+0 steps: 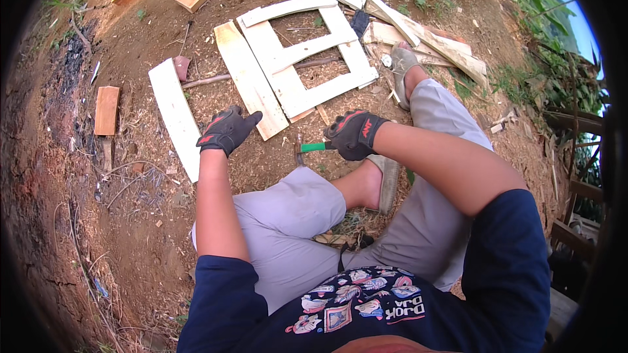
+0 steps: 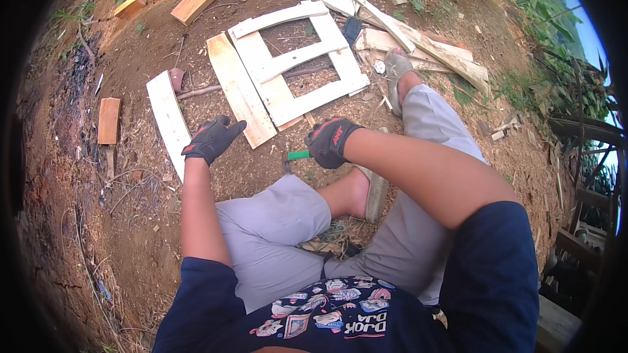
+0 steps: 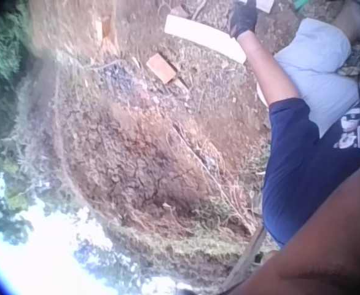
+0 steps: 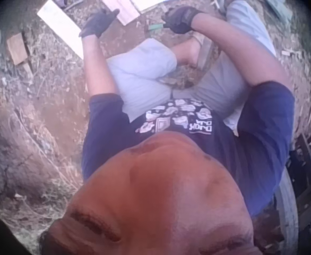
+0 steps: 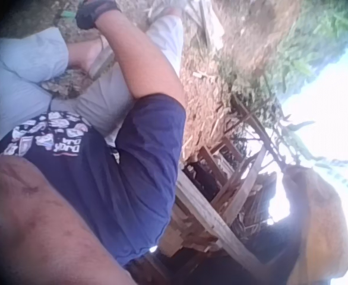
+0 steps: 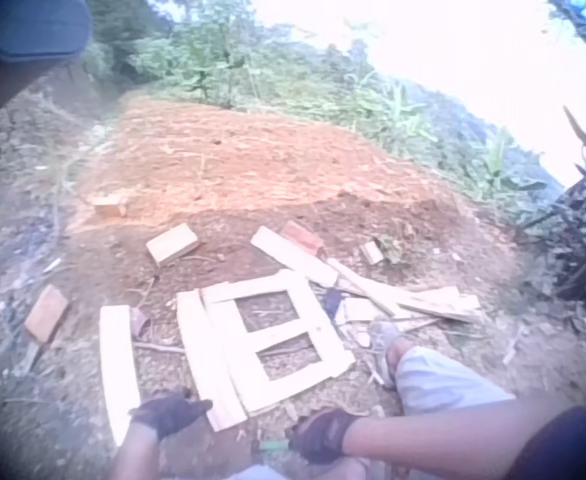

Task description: The person assembles a wooden frame on the ground using a hammer and nails. They position wooden planks to form a rectangular structure and secure them by hammering nails into the joints.

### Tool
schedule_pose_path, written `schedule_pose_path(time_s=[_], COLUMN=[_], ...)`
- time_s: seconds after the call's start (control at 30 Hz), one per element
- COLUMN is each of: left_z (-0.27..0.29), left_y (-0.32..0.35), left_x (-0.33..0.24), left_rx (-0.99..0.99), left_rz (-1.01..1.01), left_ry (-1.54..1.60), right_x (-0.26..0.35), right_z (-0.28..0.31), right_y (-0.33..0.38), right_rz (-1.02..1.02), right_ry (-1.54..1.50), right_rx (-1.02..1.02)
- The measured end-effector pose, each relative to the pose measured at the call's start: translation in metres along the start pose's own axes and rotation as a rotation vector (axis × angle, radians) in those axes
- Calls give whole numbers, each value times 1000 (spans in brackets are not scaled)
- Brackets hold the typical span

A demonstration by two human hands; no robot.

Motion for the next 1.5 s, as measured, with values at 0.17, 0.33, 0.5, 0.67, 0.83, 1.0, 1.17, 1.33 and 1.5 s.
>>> schedule_pose_path(time_s=[0.17, 0.33, 0.5, 0.67, 0.83, 1.0, 1.17, 1.33, 1.5], left_z=[0, 0, -1, -1, -1, -2, -2, -2, -3], left_y=[-1, -1, -1, 0, 0, -1, 0, 3, 2], left_x=[-1, -1, -3, -5, -4, -5, -8, -7, -10], left_rx=[4, 6, 4, 6, -6, -1, 4, -5, 63], left_rz=[-3, -11, -21, -26, -39, -50, -62, -58, -30], left_ry=[-5, -19, -25, -18, -29, -32, -43, -45, -44], right_x=[-4, -3, -3, -5, -5, -6, -8, -2, -6], right_z=[3, 1, -1, 1, 2, 6, 2, 7, 5], right_y=[0, -2, -4, -1, -3, -3, -4, 0, 3], right_rz=[-6, 39, 71, 33, 36, 26, 27, 57, 61], right_ry=[-21, 37, 64, -4, -5, -63, -71, -56, -41], right_rx=[46, 101, 91, 58, 73, 38, 34, 36, 57])
Point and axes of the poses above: each hand's wrist, its own y-axis away from the middle knuckle, its own z-axis out of the back of the hand, x = y × z, the point moved 6 cm from there along -y, towards the middle knuckle
